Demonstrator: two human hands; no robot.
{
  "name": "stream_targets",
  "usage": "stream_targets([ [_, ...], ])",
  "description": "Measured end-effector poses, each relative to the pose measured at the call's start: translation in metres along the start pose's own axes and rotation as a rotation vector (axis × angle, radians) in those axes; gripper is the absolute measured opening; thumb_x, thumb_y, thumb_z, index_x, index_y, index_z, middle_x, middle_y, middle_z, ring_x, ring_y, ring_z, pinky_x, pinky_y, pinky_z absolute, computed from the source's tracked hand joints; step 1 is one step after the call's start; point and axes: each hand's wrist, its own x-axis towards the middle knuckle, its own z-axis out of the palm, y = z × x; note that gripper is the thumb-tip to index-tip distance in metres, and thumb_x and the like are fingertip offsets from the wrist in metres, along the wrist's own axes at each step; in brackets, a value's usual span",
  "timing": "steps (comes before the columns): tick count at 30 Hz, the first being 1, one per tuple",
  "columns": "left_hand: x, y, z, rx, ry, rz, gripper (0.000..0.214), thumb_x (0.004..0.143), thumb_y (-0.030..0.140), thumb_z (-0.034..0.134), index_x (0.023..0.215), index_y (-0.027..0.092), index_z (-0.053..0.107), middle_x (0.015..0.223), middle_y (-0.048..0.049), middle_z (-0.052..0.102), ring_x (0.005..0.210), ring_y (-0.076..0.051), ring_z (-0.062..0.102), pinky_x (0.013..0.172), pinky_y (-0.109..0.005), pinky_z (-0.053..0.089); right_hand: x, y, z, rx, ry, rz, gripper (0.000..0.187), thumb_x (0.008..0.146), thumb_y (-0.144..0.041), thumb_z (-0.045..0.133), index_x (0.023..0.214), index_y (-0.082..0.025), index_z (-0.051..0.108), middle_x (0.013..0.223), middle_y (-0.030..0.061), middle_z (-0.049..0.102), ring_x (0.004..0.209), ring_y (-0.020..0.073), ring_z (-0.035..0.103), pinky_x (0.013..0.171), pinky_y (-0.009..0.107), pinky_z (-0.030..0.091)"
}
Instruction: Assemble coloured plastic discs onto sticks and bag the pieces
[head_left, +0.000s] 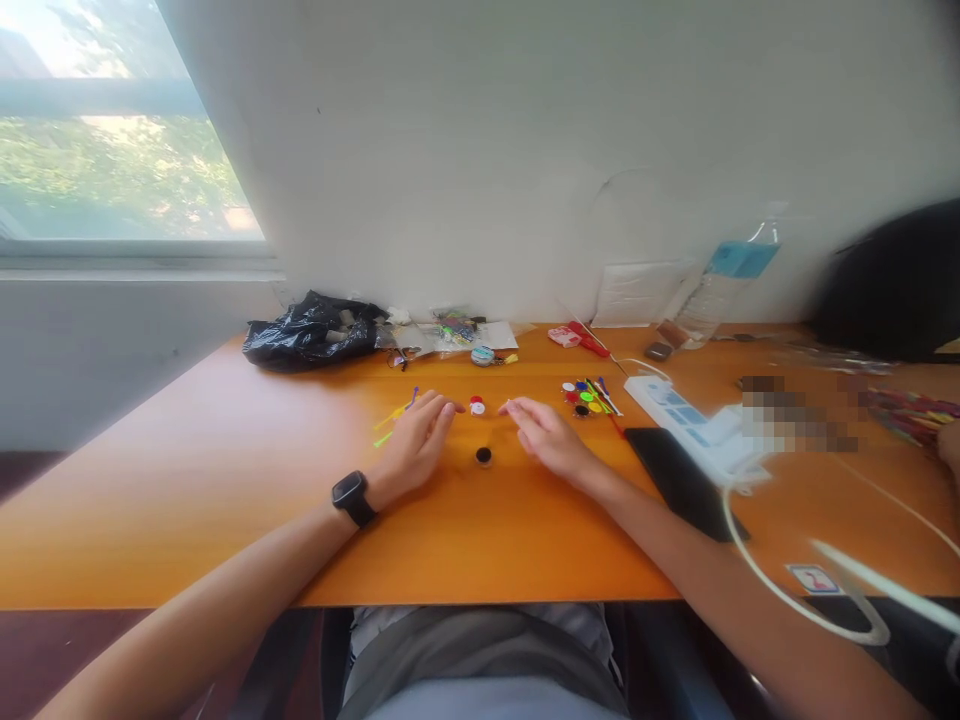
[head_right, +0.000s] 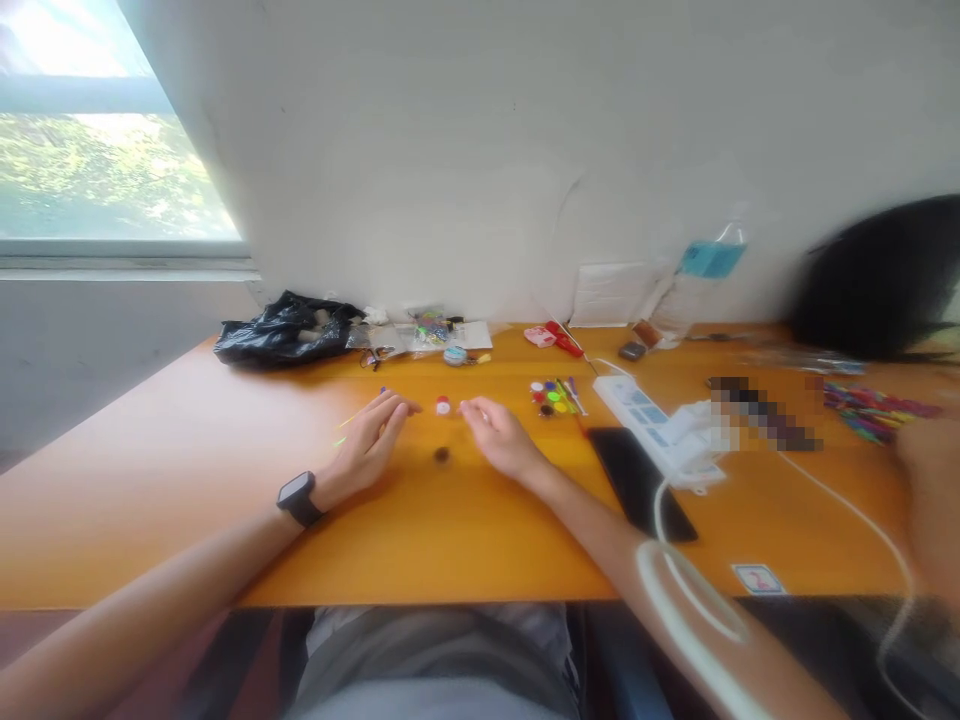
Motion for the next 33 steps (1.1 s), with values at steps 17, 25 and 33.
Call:
stream_targets([
  [17,0.001,0.006,-0.004,0.01,-0.086,0.008,0.038,0.112,0.041,0.035,0.1,0.02,0.064,0.095,-0.0058,0.065,0.088,-0.02,0.06,0.081,-0.034,0.047,0.008,0.007,-0.003,0.017,0.054,0.029,0.036,0.095,-0.052,0.056,0.085,-0.02,0.067,0.058,-0.0027,0.049,0.049,0.013,0.034,0.051,0.028,0.022],
  [25,0.002,0.005,-0.004,0.032,-0.066,-0.001,0.038,0.112,0.042,0.036,0.101,0.02,0.065,0.092,-0.0051,0.064,0.083,-0.019,0.058,0.078,-0.033,0.046,0.01,0.011,-0.011,-0.295,0.143,-0.05,0.027,0.099,-0.041,0.053,0.086,-0.022,0.067,0.059,-0.0012,0.058,0.054,0.0158,0.049,0.055,0.029,0.027],
  [33,0.002,0.001,0.0,-0.01,-0.165,0.003,0.039,0.112,0.042,0.034,0.128,0.024,0.064,0.127,-0.0074,0.069,0.12,-0.024,0.063,0.107,-0.04,0.047,0.012,0.012,-0.024,-0.73,0.083,0.045,0.013,0.094,-0.034,0.066,0.089,-0.023,0.07,0.077,0.003,0.073,0.067,0.018,0.062,0.059,0.029,0.027],
])
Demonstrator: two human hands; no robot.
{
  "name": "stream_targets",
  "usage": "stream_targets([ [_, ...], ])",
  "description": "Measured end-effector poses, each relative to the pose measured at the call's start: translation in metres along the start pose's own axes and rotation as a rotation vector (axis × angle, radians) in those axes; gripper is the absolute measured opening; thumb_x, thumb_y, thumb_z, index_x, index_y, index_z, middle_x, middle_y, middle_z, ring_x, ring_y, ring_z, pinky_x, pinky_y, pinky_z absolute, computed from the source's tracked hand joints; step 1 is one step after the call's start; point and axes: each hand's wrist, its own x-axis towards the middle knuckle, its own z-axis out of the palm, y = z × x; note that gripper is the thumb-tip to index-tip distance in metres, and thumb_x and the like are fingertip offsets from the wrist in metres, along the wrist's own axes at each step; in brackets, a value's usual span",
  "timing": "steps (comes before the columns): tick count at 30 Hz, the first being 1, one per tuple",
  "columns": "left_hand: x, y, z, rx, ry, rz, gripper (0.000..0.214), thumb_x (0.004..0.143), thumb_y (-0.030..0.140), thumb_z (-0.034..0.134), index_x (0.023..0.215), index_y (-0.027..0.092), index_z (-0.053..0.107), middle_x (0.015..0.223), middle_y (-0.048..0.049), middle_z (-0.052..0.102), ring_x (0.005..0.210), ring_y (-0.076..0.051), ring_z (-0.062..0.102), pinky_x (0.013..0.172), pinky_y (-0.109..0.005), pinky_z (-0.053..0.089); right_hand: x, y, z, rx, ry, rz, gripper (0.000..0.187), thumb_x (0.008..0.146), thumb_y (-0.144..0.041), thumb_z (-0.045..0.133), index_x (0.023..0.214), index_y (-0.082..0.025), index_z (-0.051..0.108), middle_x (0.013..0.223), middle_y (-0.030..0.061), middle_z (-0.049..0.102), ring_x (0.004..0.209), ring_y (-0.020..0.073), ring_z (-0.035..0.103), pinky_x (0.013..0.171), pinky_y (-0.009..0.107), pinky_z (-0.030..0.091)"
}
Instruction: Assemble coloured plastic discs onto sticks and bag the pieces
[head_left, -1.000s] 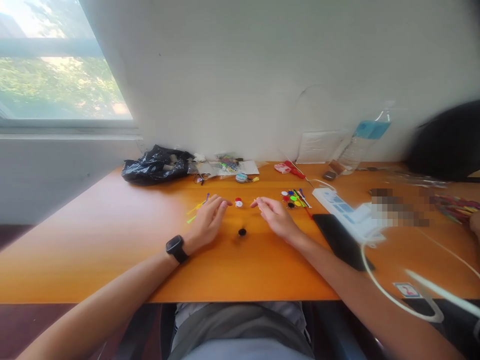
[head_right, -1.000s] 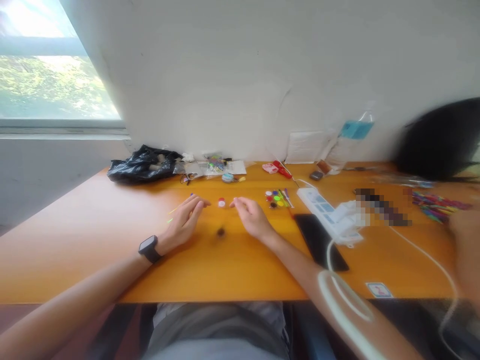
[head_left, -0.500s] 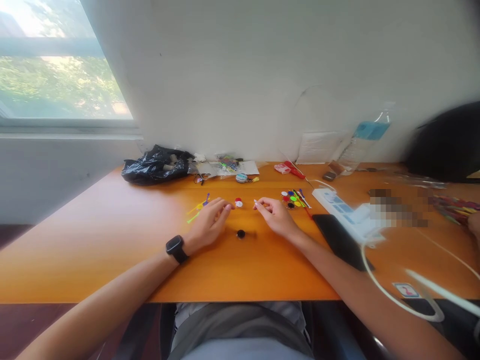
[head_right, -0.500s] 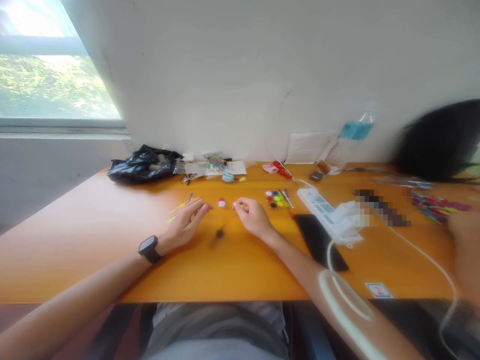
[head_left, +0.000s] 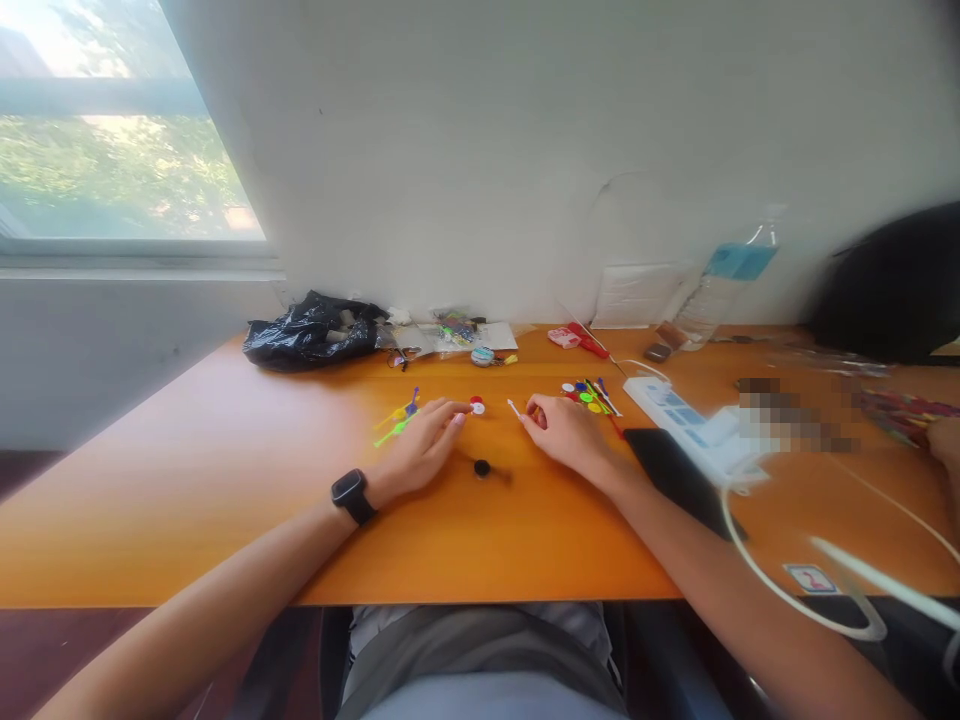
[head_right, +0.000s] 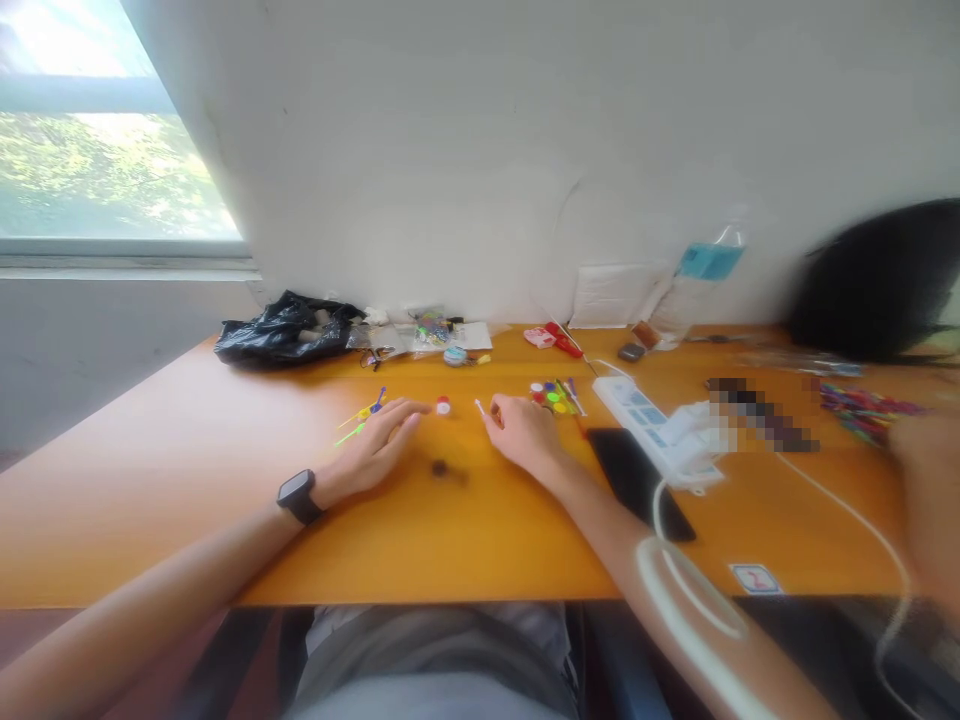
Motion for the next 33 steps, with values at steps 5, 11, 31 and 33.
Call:
stream_targets([
  [5,-0.001,-0.005,0.006,-0.053,-0.071,-0.007,0.047,0.113,0.044,0.027,0.144,0.027,0.058,0.144,-0.0052,0.063,0.137,-0.022,0.054,0.122,-0.041,0.038,-0.002,0.001,0.003,-0.045,-0.062,-0.026,0.014,0.094,-0.034,0.069,0.089,-0.021,0.067,0.089,0.0041,0.075,0.073,0.0177,0.063,0.061,0.028,0.03],
  [11,-0.001,-0.008,0.008,-0.084,-0.125,-0.088,0.055,0.112,0.05,0.021,0.151,0.028,0.054,0.155,-0.0021,0.056,0.147,-0.02,0.047,0.128,-0.04,0.032,0.0,0.002,0.013,-0.039,-0.052,-0.084,0.008,0.099,-0.027,0.061,0.097,-0.021,0.066,0.097,0.0058,0.074,0.078,0.0178,0.064,0.064,0.029,0.032],
  [31,0.003,-0.001,0.005,-0.037,-0.15,-0.113,0.055,0.113,0.051,0.02,0.146,0.03,0.059,0.15,-0.0012,0.061,0.141,-0.021,0.053,0.123,-0.041,0.039,0.004,0.001,0.029,0.307,0.036,-0.158,0.007,0.097,-0.021,0.057,0.094,-0.022,0.063,0.092,0.0047,0.072,0.083,0.0193,0.063,0.07,0.027,0.041],
  [33,0.002,0.001,0.002,-0.054,-0.185,-0.112,0.054,0.112,0.052,0.022,0.148,0.033,0.058,0.15,-0.0004,0.061,0.14,-0.021,0.053,0.122,-0.042,0.039,0.004,0.002,0.03,0.334,0.052,-0.176,0.008,0.096,-0.02,0.056,0.095,-0.022,0.063,0.094,0.0051,0.072,0.086,0.0196,0.064,0.073,0.027,0.044],
])
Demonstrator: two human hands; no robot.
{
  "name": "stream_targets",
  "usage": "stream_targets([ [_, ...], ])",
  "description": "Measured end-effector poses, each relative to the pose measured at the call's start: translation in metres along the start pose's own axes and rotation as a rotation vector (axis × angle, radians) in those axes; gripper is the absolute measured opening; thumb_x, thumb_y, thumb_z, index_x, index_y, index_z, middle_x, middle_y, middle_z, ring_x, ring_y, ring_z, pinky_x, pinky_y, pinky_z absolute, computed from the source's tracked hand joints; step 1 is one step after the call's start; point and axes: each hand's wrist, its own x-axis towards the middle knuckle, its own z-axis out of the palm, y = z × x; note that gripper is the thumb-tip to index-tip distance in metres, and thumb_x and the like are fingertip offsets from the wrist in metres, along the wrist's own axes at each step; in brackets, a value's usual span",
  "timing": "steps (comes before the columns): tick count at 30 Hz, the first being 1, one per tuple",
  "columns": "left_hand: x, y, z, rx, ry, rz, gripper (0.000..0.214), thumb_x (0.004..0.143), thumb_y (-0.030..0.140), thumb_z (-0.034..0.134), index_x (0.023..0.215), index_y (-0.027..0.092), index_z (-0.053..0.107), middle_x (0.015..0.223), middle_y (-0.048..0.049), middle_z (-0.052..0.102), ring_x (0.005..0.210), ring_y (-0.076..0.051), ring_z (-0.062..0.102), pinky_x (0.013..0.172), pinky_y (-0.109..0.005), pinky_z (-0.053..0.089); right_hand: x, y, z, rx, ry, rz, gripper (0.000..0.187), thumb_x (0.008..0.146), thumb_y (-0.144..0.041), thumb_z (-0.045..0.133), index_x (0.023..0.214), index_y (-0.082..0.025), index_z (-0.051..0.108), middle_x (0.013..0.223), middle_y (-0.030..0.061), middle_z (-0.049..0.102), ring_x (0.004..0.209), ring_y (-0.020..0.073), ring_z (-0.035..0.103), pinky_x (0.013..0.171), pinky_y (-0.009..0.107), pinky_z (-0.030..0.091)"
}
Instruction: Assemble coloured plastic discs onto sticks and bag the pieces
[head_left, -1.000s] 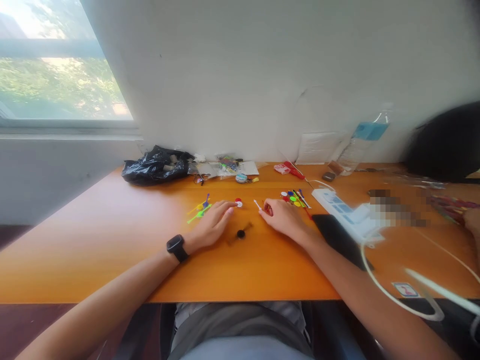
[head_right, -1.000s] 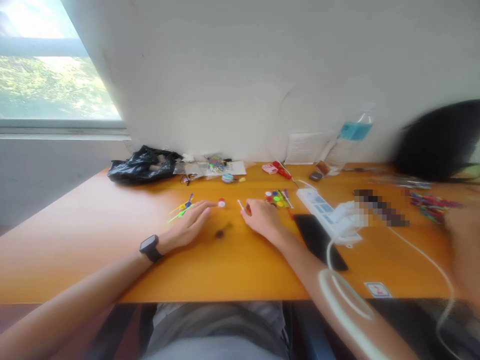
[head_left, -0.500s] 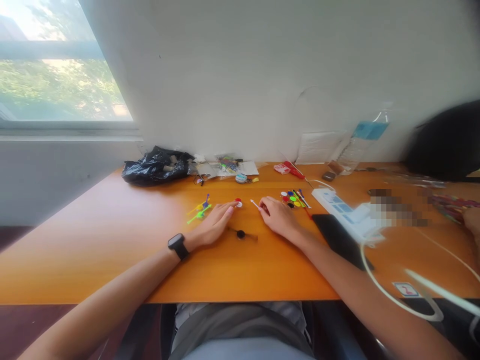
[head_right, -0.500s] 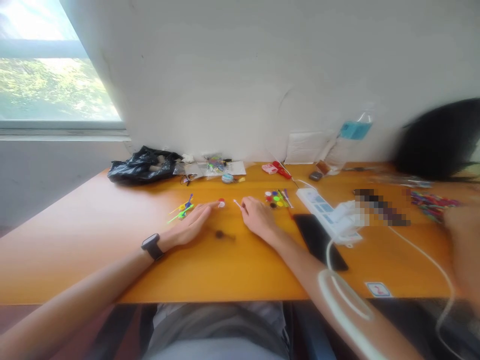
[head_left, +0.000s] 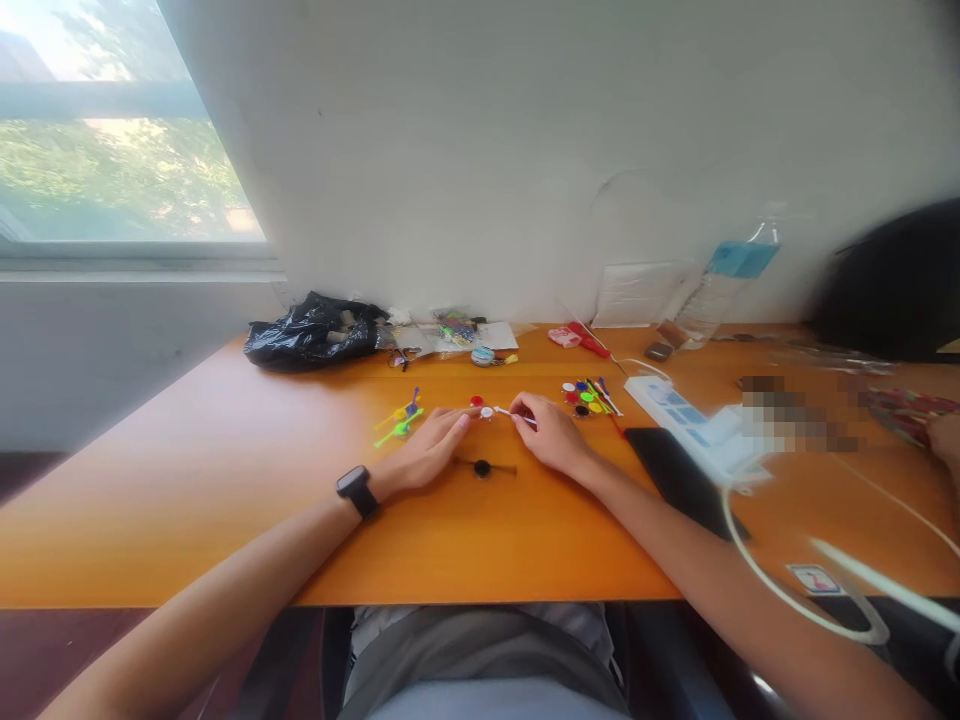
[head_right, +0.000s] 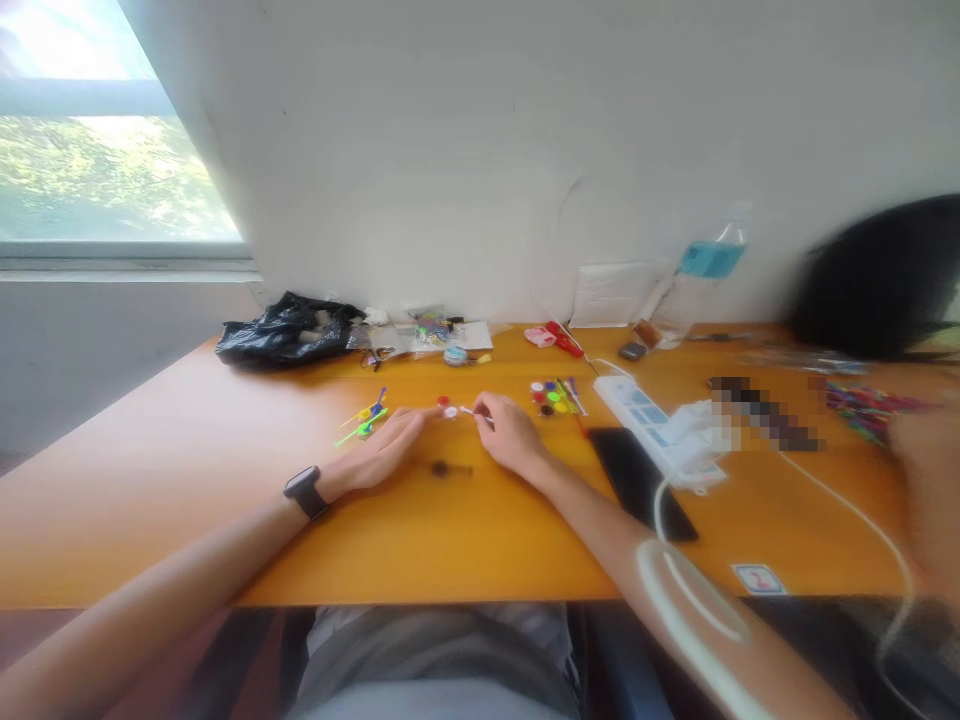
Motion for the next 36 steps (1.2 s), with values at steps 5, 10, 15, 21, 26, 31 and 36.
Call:
stream_targets([
  [5,-0.003,0.005,-0.005,-0.068,-0.044,0.068,0.051,0.112,0.05,0.027,0.149,0.032,0.056,0.153,-0.0029,0.058,0.144,-0.022,0.048,0.126,-0.044,0.035,0.001,0.002,0.0,0.034,0.047,-0.017,0.009,0.098,-0.021,0.056,0.1,-0.021,0.065,0.095,0.0056,0.073,0.088,0.0205,0.066,0.076,0.029,0.048],
  [10,-0.004,0.001,-0.004,-0.08,0.039,0.08,0.046,0.111,0.05,0.034,0.144,0.028,0.058,0.149,-0.0058,0.06,0.14,-0.024,0.053,0.124,-0.046,0.037,0.002,-0.002,-0.002,0.101,0.072,-0.033,0.014,0.096,-0.019,0.057,0.105,-0.021,0.067,0.102,0.0069,0.074,0.094,0.0216,0.068,0.083,0.031,0.052],
  [15,-0.004,-0.003,-0.001,-0.073,0.057,0.114,0.045,0.111,0.049,0.036,0.142,0.027,0.058,0.146,-0.006,0.061,0.139,-0.024,0.052,0.124,-0.045,0.037,0.001,-0.004,-0.003,0.131,0.045,-0.068,0.016,0.096,-0.017,0.056,0.101,-0.021,0.07,0.103,0.0075,0.074,0.096,0.0224,0.069,0.086,0.033,0.054],
  [21,-0.004,-0.003,0.0,-0.044,0.066,0.132,0.044,0.111,0.048,0.035,0.14,0.027,0.06,0.142,-0.007,0.063,0.135,-0.025,0.055,0.121,-0.046,0.039,0.0,-0.005,-0.002,0.172,0.013,-0.07,0.016,0.096,-0.017,0.057,0.099,-0.021,0.072,0.103,0.0077,0.075,0.098,0.0231,0.069,0.088,0.035,0.055],
  [26,-0.003,-0.002,0.0,-0.02,0.076,0.142,0.042,0.111,0.046,0.036,0.137,0.025,0.062,0.138,-0.0067,0.066,0.132,-0.024,0.057,0.119,-0.043,0.041,-0.001,-0.008,-0.002,0.225,0.044,-0.076,0.014,0.096,-0.02,0.058,0.097,-0.021,0.072,0.1,0.0066,0.075,0.097,0.0222,0.069,0.085,0.033,0.055],
  [31,-0.002,-0.003,0.001,-0.006,0.073,0.134,0.043,0.112,0.047,0.034,0.135,0.025,0.063,0.137,-0.0067,0.067,0.129,-0.024,0.058,0.117,-0.043,0.043,-0.002,-0.012,-0.003,0.192,0.037,-0.074,0.013,0.094,-0.019,0.059,0.092,-0.021,0.072,0.095,0.0057,0.076,0.09,0.0215,0.069,0.078,0.031,0.053],
  [36,-0.002,-0.003,0.002,-0.009,0.071,0.132,0.044,0.112,0.047,0.033,0.134,0.025,0.064,0.135,-0.0068,0.068,0.128,-0.024,0.059,0.115,-0.043,0.045,-0.003,-0.014,-0.003,0.162,0.025,-0.075,0.012,0.092,-0.017,0.06,0.088,-0.021,0.071,0.091,0.0044,0.077,0.084,0.0206,0.069,0.077,0.03,0.051],
])
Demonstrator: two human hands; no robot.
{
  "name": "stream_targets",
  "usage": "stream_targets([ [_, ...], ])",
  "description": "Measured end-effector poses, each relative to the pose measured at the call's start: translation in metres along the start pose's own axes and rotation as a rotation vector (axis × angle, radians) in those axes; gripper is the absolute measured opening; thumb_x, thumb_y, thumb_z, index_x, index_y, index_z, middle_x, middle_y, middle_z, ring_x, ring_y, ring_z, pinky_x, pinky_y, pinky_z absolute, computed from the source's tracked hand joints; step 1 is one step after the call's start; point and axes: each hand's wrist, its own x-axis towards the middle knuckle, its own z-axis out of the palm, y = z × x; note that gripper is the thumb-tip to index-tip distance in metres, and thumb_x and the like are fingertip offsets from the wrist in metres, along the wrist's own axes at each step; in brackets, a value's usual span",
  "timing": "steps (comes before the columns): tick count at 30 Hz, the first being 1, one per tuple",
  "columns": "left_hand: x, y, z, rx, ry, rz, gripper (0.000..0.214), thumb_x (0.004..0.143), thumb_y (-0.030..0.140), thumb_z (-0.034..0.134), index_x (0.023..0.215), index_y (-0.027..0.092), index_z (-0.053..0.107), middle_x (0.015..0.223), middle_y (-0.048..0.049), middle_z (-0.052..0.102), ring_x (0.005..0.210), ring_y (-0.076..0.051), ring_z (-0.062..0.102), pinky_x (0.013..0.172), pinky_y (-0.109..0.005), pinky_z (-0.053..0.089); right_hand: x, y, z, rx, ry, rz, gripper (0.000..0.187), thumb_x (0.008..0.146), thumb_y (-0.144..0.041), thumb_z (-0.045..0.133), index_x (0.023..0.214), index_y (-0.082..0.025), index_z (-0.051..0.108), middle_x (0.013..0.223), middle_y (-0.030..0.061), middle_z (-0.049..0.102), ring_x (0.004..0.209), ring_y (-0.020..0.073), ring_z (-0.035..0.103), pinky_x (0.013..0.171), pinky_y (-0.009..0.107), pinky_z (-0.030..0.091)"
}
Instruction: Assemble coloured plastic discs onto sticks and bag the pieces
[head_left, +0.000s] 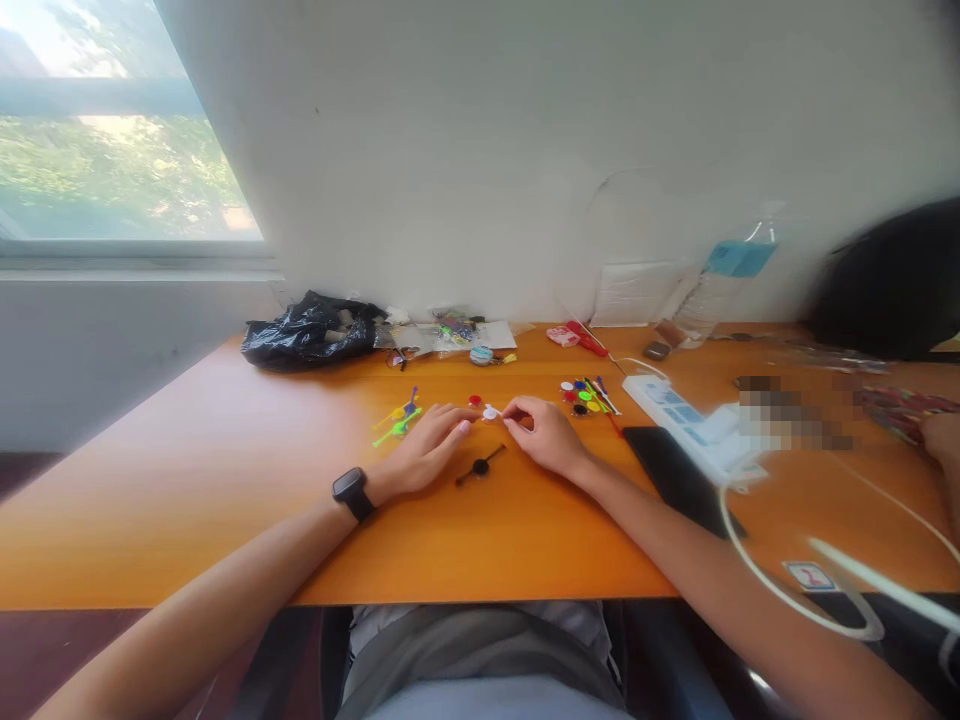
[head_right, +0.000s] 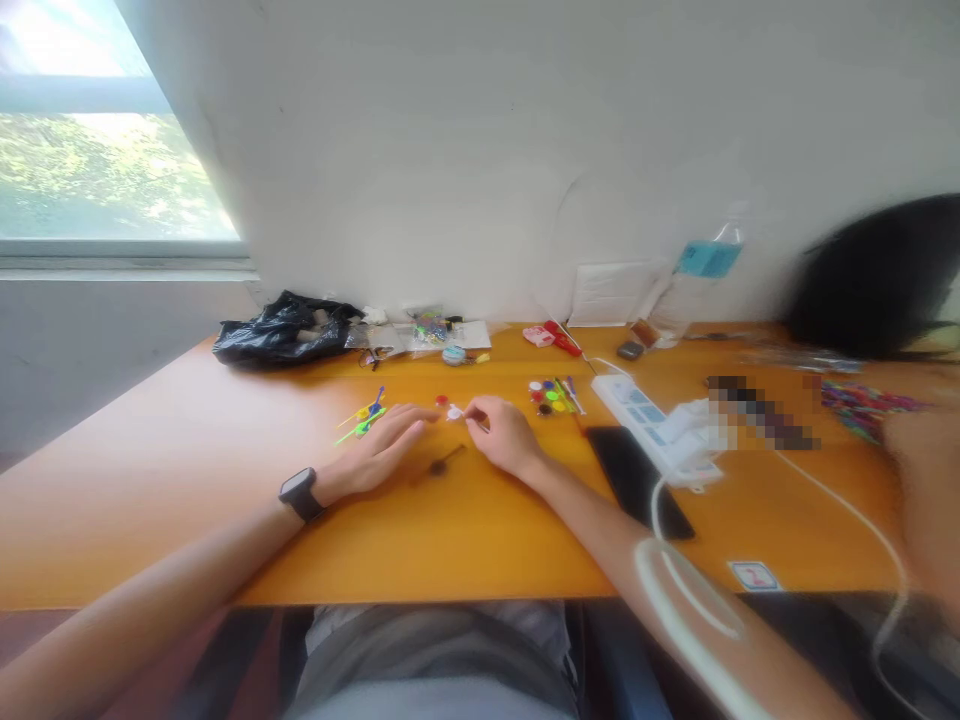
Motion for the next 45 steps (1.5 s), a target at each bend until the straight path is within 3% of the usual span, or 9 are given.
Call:
stream_targets([
  [5,0.0,-0.001,0.001,-0.003,0.014,0.011,0.041,0.112,0.044,0.034,0.131,0.024,0.065,0.132,-0.006,0.069,0.125,-0.023,0.06,0.114,-0.04,0.044,-0.001,-0.003,-0.002,-0.001,0.039,-0.001,0.011,0.091,-0.019,0.061,0.085,-0.021,0.071,0.087,0.0036,0.077,0.081,0.02,0.069,0.074,0.029,0.049],
  [9,0.001,-0.002,0.001,0.002,0.018,0.022,0.041,0.112,0.043,0.033,0.13,0.024,0.066,0.13,-0.0062,0.069,0.124,-0.023,0.06,0.113,-0.041,0.044,-0.002,-0.001,-0.001,-0.004,-0.005,0.043,0.009,0.089,-0.02,0.062,0.083,-0.021,0.07,0.084,0.0037,0.076,0.077,0.02,0.069,0.072,0.029,0.051],
  [15,0.0,0.0,0.0,0.005,0.016,0.021,0.041,0.112,0.043,0.034,0.129,0.024,0.065,0.128,-0.0062,0.069,0.123,-0.023,0.06,0.113,-0.04,0.044,-0.002,0.005,0.002,-0.021,-0.008,0.068,0.019,0.09,-0.021,0.062,0.104,-0.022,0.076,0.092,0.0048,0.078,0.08,0.0204,0.07,0.075,0.03,0.054],
  [19,0.0,0.001,0.0,0.008,0.015,0.025,0.04,0.113,0.043,0.034,0.128,0.023,0.065,0.128,-0.0063,0.069,0.122,-0.023,0.061,0.111,-0.04,0.045,-0.002,0.006,0.002,-0.049,-0.028,0.047,0.023,0.091,-0.019,0.062,0.107,-0.021,0.079,0.095,0.0064,0.078,0.08,0.0201,0.069,0.075,0.03,0.054],
  [35,-0.001,0.003,0.0,0.034,0.02,0.069,0.038,0.112,0.041,0.036,0.129,0.024,0.065,0.129,-0.0068,0.068,0.121,-0.024,0.06,0.11,-0.042,0.045,-0.002,-0.001,-0.004,-0.153,-0.061,0.046,0.023,0.083,-0.014,0.065,0.097,-0.023,0.081,0.079,0.0029,0.071,0.07,0.0171,0.061,0.065,0.027,0.041],
  [45,-0.002,0.003,0.0,0.052,0.029,0.103,0.033,0.112,0.039,0.04,0.129,0.024,0.064,0.126,-0.0067,0.068,0.118,-0.024,0.06,0.108,-0.041,0.044,-0.003,-0.006,-0.008,-0.183,-0.017,0.067,0.009,0.083,-0.026,0.069,0.078,-0.021,0.075,0.07,0.0006,0.065,0.064,0.0148,0.055,0.061,0.027,0.033],
])
